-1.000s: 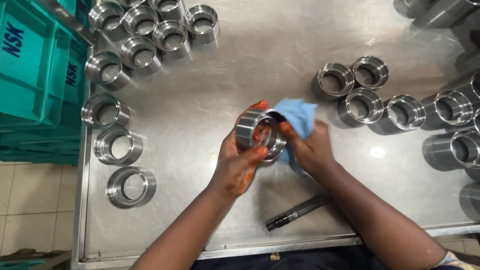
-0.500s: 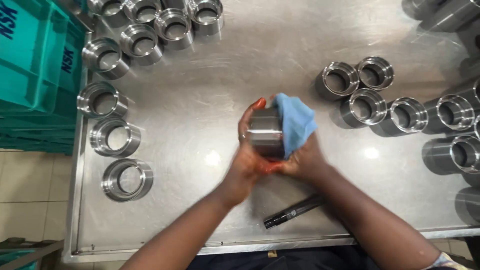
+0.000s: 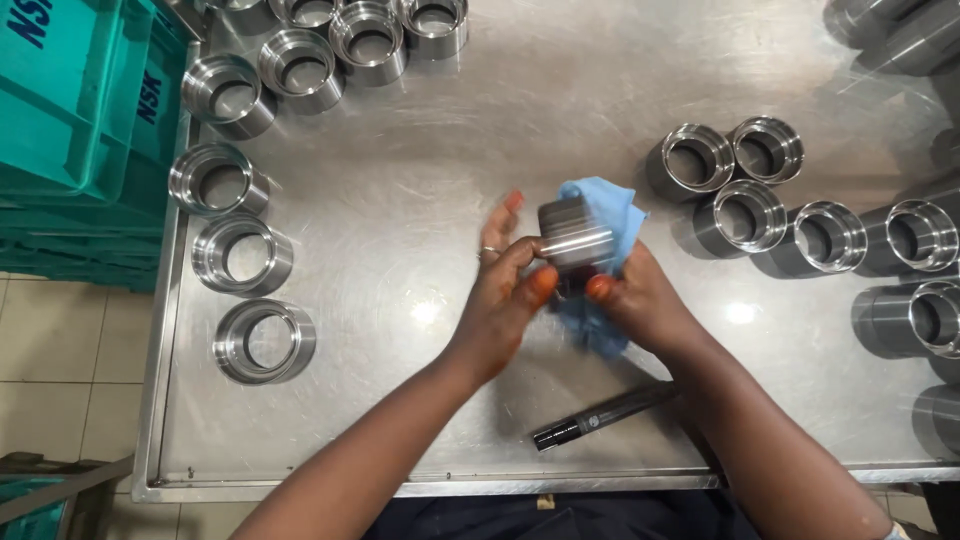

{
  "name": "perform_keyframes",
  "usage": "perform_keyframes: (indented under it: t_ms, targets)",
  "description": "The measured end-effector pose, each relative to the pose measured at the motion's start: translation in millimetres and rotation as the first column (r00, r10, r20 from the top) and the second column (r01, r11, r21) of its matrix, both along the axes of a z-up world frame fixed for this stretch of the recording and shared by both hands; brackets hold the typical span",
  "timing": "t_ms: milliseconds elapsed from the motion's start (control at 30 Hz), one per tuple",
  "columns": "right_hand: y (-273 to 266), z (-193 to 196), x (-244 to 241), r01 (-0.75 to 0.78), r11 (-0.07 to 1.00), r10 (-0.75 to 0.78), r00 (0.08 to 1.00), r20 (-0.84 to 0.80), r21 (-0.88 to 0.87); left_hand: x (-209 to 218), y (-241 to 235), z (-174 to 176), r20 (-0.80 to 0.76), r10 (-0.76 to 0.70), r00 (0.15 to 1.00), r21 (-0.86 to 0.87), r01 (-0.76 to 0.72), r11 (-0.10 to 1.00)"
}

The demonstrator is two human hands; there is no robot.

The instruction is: Cleaning metal ring-like parts with a blue cloth and organizing them on a metal table.

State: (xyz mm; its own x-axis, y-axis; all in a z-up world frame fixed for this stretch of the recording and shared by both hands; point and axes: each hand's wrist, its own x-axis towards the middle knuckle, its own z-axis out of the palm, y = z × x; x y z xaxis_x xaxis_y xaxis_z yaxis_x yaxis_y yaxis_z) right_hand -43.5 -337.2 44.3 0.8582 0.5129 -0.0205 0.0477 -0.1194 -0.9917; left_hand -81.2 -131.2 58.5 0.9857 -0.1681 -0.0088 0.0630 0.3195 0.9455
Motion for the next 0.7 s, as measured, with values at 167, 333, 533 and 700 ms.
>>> perform_keyframes:
  t_ms: [167, 333, 533, 700]
  targets:
    - [6, 40, 7, 0.183, 0.938, -0.009, 0.863, 0.506, -0.295, 5, 2, -7, 0.209, -0.160, 0.965, 0.703, -0.034, 0.710]
    - [27, 45, 8, 0.140, 0.762, 0.311, 0.777, 0.547, -0.632, 27, 30, 6, 0.398, -0.288, 0.871, 0.904, -0.318, 0.287]
    - [-3, 18, 28, 0.521, 0.426, 0.226, 0.731, 0.644, -0.740, 52, 138, 8, 0.342, 0.444, 0.828, 0.940, -0.304, -0.157]
    - [5, 44, 14, 0.556, 0.764, -0.091, 0.594, 0.799, -0.326, 50, 150, -4, 0.185, 0.445, 0.876, 0.962, -0.069, -0.264]
